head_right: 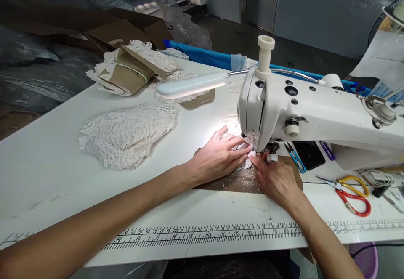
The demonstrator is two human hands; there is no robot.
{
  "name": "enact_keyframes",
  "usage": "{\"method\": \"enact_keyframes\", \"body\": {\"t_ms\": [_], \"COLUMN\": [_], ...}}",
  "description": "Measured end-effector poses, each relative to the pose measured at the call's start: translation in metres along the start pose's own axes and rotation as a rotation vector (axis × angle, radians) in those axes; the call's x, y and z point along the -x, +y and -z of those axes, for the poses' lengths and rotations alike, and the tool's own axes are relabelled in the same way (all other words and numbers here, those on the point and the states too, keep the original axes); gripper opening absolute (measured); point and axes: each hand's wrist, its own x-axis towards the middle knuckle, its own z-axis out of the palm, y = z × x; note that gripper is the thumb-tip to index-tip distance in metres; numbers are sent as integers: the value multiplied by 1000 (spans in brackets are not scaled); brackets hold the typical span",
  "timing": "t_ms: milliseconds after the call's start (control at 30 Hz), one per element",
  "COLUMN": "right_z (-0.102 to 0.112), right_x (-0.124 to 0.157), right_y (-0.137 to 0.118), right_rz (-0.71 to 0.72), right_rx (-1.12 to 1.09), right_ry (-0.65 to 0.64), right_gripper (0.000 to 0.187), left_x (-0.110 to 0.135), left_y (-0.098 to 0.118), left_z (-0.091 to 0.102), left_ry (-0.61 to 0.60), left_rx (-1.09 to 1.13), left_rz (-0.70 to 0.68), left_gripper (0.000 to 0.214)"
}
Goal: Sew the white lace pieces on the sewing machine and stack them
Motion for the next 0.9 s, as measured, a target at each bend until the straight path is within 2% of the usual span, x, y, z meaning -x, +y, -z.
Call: {"method": "enact_keyframes", "body": {"t_ms": [200, 300, 533, 633, 767, 900], "right_z": [2, -1, -14, -16, -11, 4], "right_x": [-4, -4, 5, 5, 4, 3], "right_y": [-5, -2, 16, 20, 23, 32], "right_rz": [-12, -21, -30, -32, -13, 35], "right_rx": [56, 38, -322, -407, -467, -527], "right_ry": [-18, 13, 228, 267, 249, 124], "right_gripper": [44, 42, 37, 37, 35, 31], "left_x": [-2, -5, -9, -10, -10, -9], "left_y": [5, 7, 11, 11, 6, -2], "left_z": [-3, -3, -2, -3, 1, 8], "left_ry": [39, 44, 44, 28, 53, 100], "left_rx": [-57, -73, -130, -142, -117, -34], "left_rz": [63, 92, 141, 156, 122, 84], "left_gripper": [32, 30, 25, 24, 23, 30]}}
